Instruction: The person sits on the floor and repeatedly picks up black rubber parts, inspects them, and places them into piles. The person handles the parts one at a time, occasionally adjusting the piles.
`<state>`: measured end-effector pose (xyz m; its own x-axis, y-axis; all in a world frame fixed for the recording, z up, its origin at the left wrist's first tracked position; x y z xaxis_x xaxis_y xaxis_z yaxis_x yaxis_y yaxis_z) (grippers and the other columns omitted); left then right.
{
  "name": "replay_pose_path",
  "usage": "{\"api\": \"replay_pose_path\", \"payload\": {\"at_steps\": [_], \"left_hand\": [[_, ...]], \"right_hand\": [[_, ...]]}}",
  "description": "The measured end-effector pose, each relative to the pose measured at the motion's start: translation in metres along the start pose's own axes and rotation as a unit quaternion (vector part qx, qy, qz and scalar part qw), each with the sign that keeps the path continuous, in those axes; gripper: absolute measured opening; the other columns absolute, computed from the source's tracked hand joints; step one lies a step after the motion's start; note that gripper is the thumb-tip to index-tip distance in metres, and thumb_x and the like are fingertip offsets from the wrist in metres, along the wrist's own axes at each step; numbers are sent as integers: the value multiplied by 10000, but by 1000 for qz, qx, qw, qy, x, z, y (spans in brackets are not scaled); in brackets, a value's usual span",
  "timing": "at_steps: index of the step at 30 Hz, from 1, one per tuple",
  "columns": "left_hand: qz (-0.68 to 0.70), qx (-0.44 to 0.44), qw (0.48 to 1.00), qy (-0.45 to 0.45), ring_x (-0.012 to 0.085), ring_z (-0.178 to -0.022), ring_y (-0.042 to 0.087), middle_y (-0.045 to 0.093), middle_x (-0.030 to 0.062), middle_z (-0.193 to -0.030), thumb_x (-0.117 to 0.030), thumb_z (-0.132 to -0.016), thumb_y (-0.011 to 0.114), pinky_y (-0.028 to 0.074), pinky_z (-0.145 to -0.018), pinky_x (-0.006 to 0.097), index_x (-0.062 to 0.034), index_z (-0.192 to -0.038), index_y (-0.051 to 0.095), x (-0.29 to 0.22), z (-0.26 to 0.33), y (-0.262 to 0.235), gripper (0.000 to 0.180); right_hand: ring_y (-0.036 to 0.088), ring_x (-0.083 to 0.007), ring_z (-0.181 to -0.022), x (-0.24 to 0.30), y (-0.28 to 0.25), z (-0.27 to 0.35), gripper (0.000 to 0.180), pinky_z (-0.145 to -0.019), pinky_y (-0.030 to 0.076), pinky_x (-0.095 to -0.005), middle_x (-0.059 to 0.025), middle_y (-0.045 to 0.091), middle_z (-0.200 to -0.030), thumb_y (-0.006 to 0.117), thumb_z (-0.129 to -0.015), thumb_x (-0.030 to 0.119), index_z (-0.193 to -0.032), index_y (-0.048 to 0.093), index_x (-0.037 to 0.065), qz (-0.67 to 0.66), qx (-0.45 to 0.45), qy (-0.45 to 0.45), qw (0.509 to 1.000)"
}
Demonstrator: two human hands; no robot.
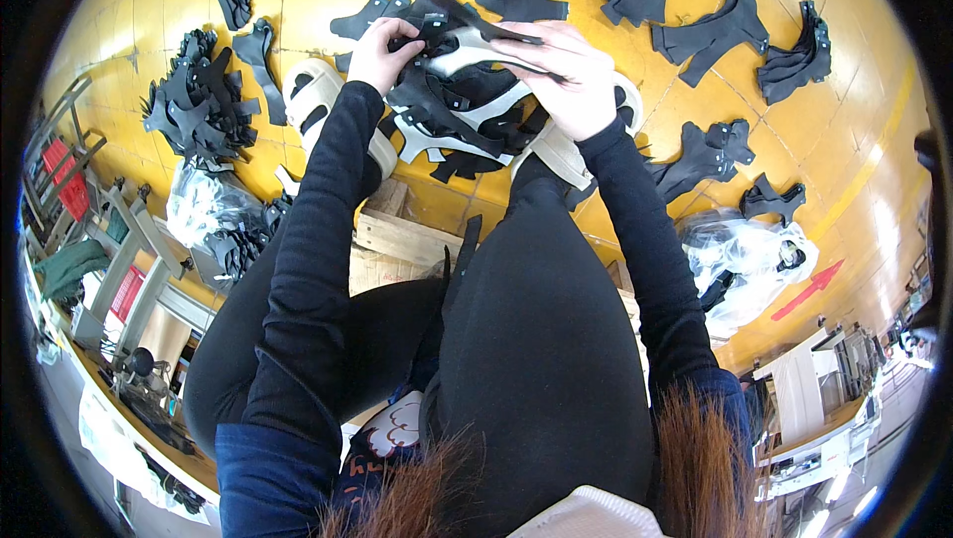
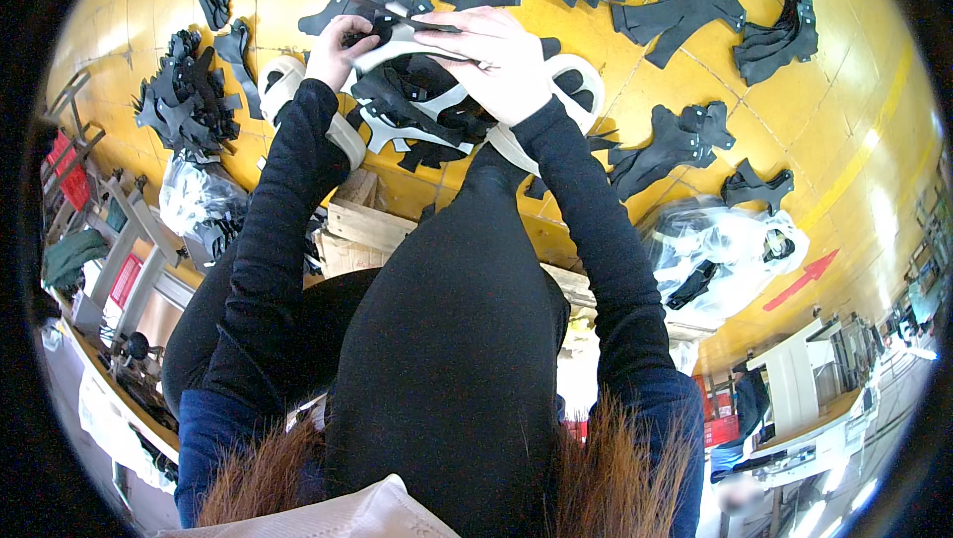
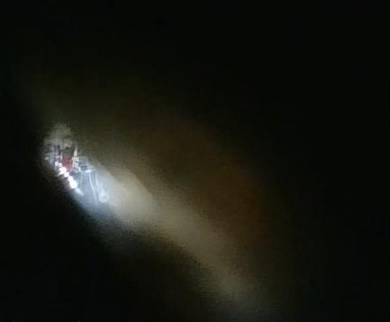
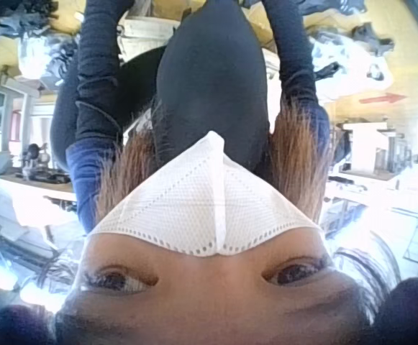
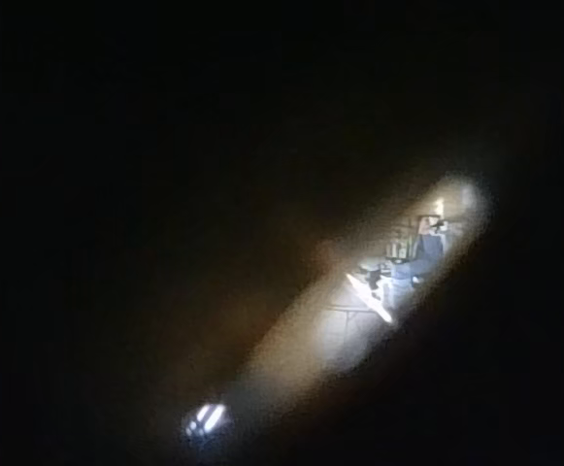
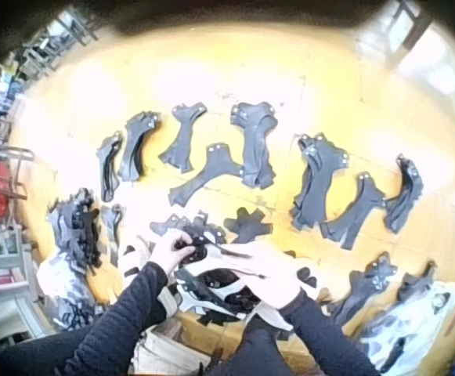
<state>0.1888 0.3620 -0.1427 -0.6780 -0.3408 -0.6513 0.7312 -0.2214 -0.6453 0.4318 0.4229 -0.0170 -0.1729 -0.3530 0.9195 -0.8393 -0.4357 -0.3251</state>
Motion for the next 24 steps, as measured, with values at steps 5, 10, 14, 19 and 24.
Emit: {"api": "replay_pose_path", "payload": {"at_steps": [5, 10, 14, 19, 24], "left_hand": [[95, 67, 990, -85, 124, -860, 622, 667, 40, -891, -108, -855, 683, 477, -804, 252, -7, -1002, 635, 5, 1, 4, 185], [105, 91, 985, -106, 172, -902, 645, 692, 101, -963, -142, -830, 689, 482, -853, 285, -17, -1029, 634, 3, -2, 4, 241], [85, 151, 978, -116, 162, -912, 635, 683, 82, -922, -132, -822, 694, 478, -858, 283, -22, -1024, 631, -17, -3, -1, 239], [109, 222, 966, -71, 72, -809, 567, 626, -2, -878, -73, -804, 708, 461, -779, 235, -24, -998, 624, -35, -4, 11, 216], [129, 282, 948, -71, 55, -783, 559, 628, -24, -843, -71, -806, 706, 447, -738, 222, -38, -986, 639, -44, 3, 26, 195]], "right_hand": [[640, -247, -915, 11, -2, -2, 180, -863, 483, -334, -86, 708, -875, 775, -723, 183, -898, 770, 142, -104, 130, 85, 982], [624, -186, -975, 11, 19, 25, 215, -891, 456, -333, -60, 703, -975, 763, -780, 249, -955, 754, 123, -204, 252, 143, 935], [576, -78, -744, -37, 51, 51, 254, -702, 459, -247, -23, 679, -831, 702, -845, 224, -1012, 711, 33, -234, 243, 374, 864], [556, -322, -983, -86, 54, 67, 519, -868, 456, -398, -151, 594, -1083, 731, -751, 232, -1237, 581, 125, 120, 94, 330, 931], [427, -365, -1200, -46, 58, 23, 590, -1037, 355, -460, -135, 500, -1293, 746, -741, 257, -1291, 546, 187, 135, 28, 128, 982]]}}
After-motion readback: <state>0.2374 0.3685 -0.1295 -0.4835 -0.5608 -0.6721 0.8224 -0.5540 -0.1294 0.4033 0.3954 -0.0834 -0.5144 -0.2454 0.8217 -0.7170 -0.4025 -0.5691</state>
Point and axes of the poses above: each hand's wrist, its own z-axis away from the middle knuckle, its own y-axis out of the palm, x = y × z, the point moved 8 cm from there along -z, towards the middle knuckle
